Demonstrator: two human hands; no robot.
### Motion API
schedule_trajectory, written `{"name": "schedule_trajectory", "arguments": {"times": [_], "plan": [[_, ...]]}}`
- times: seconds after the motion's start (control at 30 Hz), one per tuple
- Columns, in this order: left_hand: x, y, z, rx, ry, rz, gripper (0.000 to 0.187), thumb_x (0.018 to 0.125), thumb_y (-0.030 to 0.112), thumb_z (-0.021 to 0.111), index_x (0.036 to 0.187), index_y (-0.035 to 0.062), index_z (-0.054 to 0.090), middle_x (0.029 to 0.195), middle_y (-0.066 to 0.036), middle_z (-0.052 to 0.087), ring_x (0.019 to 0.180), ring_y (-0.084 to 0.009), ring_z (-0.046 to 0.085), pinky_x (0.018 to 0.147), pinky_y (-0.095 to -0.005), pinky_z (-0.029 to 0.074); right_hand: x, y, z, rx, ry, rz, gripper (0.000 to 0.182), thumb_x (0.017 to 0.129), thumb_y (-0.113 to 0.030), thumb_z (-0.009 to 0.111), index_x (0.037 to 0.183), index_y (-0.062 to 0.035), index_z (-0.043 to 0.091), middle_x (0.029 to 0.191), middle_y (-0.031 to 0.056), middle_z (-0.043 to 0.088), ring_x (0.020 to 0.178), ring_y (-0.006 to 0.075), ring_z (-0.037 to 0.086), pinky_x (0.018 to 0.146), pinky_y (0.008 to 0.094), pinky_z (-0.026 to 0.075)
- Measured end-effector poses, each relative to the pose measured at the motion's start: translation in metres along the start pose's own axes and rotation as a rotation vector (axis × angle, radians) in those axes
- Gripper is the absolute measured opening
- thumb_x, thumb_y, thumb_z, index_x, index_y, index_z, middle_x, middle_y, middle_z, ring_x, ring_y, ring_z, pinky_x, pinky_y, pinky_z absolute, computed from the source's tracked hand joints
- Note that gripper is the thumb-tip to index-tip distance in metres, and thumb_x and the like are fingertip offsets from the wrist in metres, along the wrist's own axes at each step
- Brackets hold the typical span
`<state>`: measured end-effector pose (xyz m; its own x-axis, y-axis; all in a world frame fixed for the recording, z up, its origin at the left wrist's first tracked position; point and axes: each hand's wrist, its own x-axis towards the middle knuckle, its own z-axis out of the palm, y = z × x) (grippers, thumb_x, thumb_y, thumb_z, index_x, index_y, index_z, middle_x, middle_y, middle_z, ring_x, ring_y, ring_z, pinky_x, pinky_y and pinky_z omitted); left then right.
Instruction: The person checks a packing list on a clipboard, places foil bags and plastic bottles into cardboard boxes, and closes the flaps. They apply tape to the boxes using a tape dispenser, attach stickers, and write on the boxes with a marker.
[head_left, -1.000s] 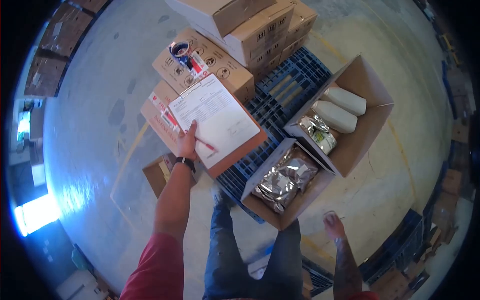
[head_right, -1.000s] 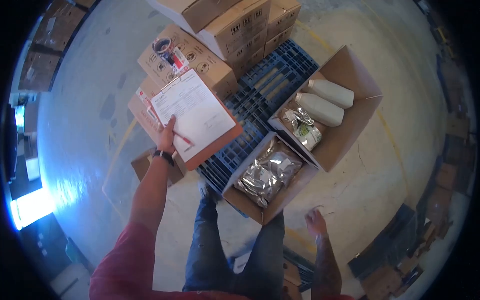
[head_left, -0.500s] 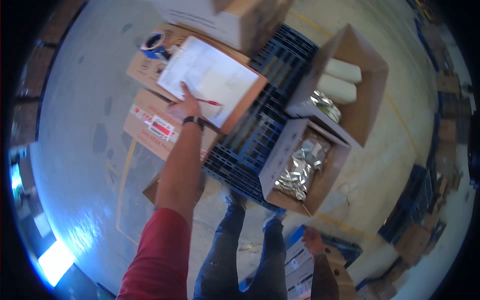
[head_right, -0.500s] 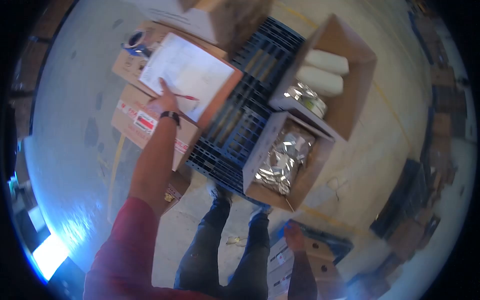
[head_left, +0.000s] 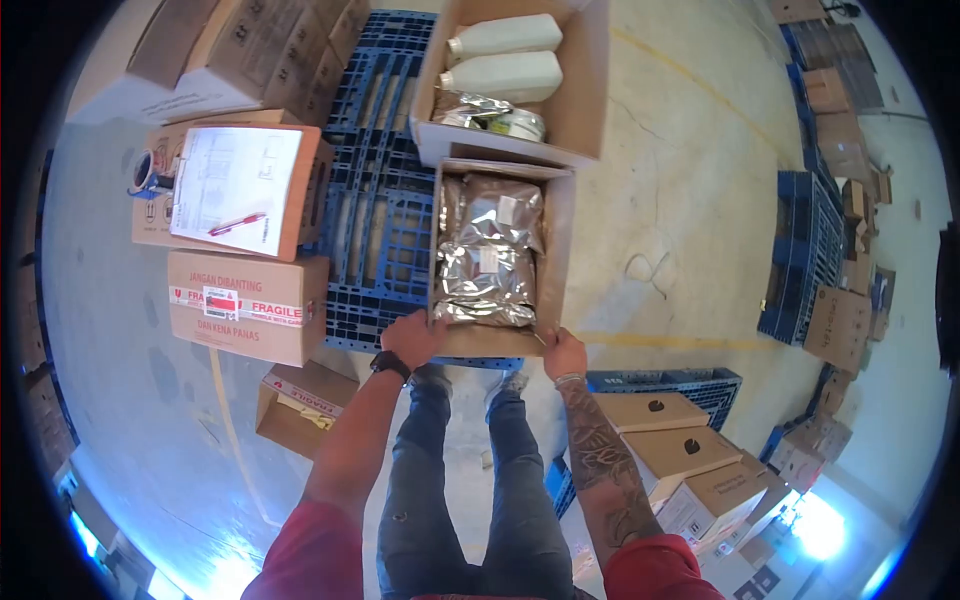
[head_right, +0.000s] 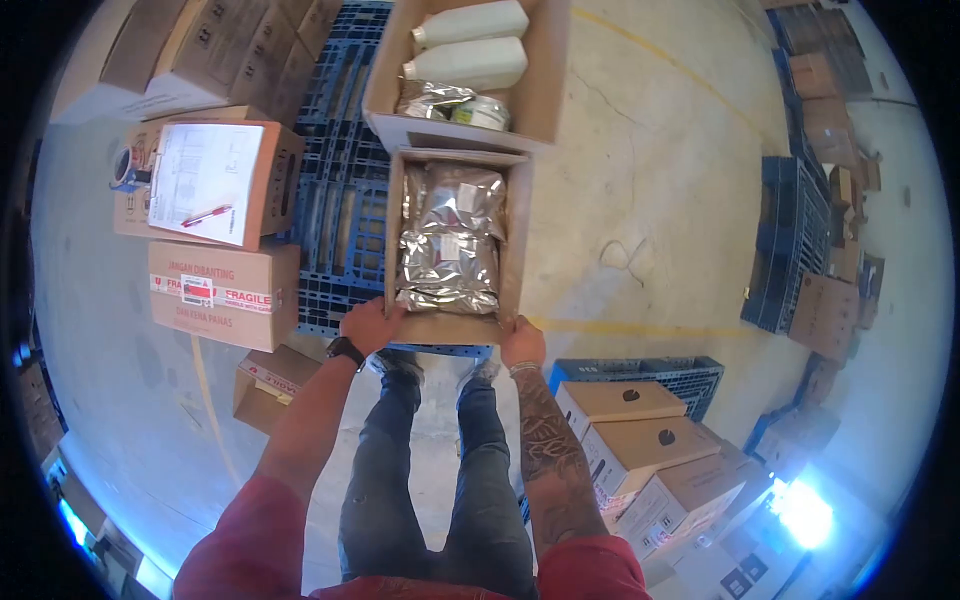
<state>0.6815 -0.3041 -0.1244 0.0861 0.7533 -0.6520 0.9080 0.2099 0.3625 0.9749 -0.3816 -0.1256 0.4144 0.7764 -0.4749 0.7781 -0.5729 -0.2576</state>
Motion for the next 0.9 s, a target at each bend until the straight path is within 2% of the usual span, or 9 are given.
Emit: {"name": "schedule_trajectory", "arguments": {"times": [0.07, 0.33, 0.4, 0.47, 0.5, 0.57, 0.67, 0.83, 0.9], "plan": [[0.021, -0.029, 0.048, 0.164, 0.051, 0.178, 0.045, 0.094, 0.048, 0.053, 0.093, 0.0042, 0.066, 0.09, -0.025, 0.07, 0.087, -0.0431, 0.068, 0.076, -0.0546, 0.053, 0.001, 0.004, 0.001, -0.018, 0.006, -0.013, 0.033, 0.096, -0.034, 0.054, 0.089, -0.005, 0.067, 0.082, 0.0248, 0.068, 0.079, 0.047, 0.065, 0.071, 0.0554, 0.051], [-0.055, -0.033, 0.033, 0.074, -0.042, 0.019, 0.038, 0.095, 0.041, 0.051, 0.1, 0.0069, 0.067, 0.087, -0.024, 0.07, 0.084, -0.0441, 0.067, 0.074, -0.0551, 0.053, -0.065, 0.014, 0.015, 0.084, -0.139, 0.089, 0.029, 0.095, -0.03, 0.055, 0.087, -0.0034, 0.065, 0.082, 0.0258, 0.067, 0.086, 0.0451, 0.065, 0.072, 0.0559, 0.051], [-0.078, -0.051, 0.042, 0.017, -0.053, 0.006, 0.037, 0.096, 0.041, 0.05, 0.101, 0.0074, 0.067, 0.086, -0.023, 0.07, 0.083, -0.0443, 0.067, 0.072, -0.0554, 0.052, -0.106, 0.018, 0.015, 0.125, -0.156, 0.05, 0.03, 0.094, -0.029, 0.057, 0.106, -0.0031, 0.065, 0.099, 0.0262, 0.067, 0.101, 0.0433, 0.062, 0.087, 0.0537, 0.049], [-0.088, -0.067, 0.053, -0.043, -0.03, 0.024, 0.033, 0.094, 0.039, 0.055, 0.102, 0.0087, 0.066, 0.08, -0.023, 0.068, 0.078, -0.0448, 0.066, 0.069, -0.0561, 0.051, -0.147, 0.024, 0.037, 0.109, 0.134, -0.17, 0.05, 0.092, -0.029, 0.06, 0.135, -0.0052, 0.053, 0.132, 0.0276, 0.055, 0.124, 0.0448, 0.05, 0.105, 0.0547, 0.04], [-0.089, -0.062, 0.048, -0.04, -0.034, 0.019, 0.033, 0.094, 0.039, 0.055, 0.102, 0.0087, 0.066, 0.08, -0.023, 0.068, 0.078, -0.0448, 0.066, 0.069, -0.0561, 0.051, -0.173, 0.016, 0.039, 0.11, 0.127, -0.168, 0.05, 0.092, -0.029, 0.06, 0.135, -0.0052, 0.053, 0.132, 0.0276, 0.055, 0.124, 0.0448, 0.05, 0.105, 0.0547, 0.04], [-0.09, -0.03, 0.02, 0.07, -0.067, -0.069, 0.031, 0.089, 0.033, 0.062, 0.107, 0.008, 0.062, 0.094, -0.023, 0.067, 0.089, -0.0444, 0.065, 0.076, -0.0545, 0.051, -0.219, -0.014, 0.034, -0.129, -0.069, -0.243, 0.07, 0.09, -0.031, 0.062, 0.152, -0.0112, 0.035, 0.155, 0.0245, 0.03, 0.141, 0.0473, 0.031, 0.115, 0.0591, 0.025], [-0.061, 0.008, -0.004, 0.094, 0.353, 0.168, 0.047, 0.082, 0.024, 0.071, 0.122, 0.0051, 0.054, 0.128, -0.023, 0.053, 0.118, -0.0433, 0.052, 0.096, -0.0513, 0.044, -0.203, -0.024, 0.074, -0.09, -0.263, -0.365, 0.077, 0.09, -0.034, 0.063, 0.155, -0.0097, 0.029, 0.162, 0.0242, 0.014, 0.147, 0.0507, 0.012, 0.117, 0.061, 0.018], [0.047, 0.093, -0.053, 0.204, 0.603, 0.667, 0.079, 0.074, 0.025, 0.08, 0.141, 0.0042, 0.043, 0.143, -0.02, 0.045, 0.132, -0.0408, 0.043, 0.11, -0.0485, 0.035, -0.074, -0.036, 0.118, -0.042, -0.189, -0.453, 0.075, 0.092, -0.032, 0.059, 0.156, -0.0102, 0.026, 0.163, 0.0246, 0.01, 0.148, 0.0486, 0.011, 0.119, 0.0583, 0.016], [0.081, 0.1, -0.048, 0.312, 0.425, 0.628, 0.082, 0.074, 0.027, 0.08, 0.143, 0.0045, 0.042, 0.146, -0.018, 0.044, 0.135, -0.0404, 0.041, 0.113, -0.0491, 0.032, -0.049, -0.028, 0.132, -0.121, -0.235, -0.532, 0.074, 0.093, -0.03, 0.057, 0.156, -0.0099, 0.025, 0.164, 0.0243, 0.006, 0.149, 0.0475, 0.008, 0.119, 0.0577, 0.015]]}}
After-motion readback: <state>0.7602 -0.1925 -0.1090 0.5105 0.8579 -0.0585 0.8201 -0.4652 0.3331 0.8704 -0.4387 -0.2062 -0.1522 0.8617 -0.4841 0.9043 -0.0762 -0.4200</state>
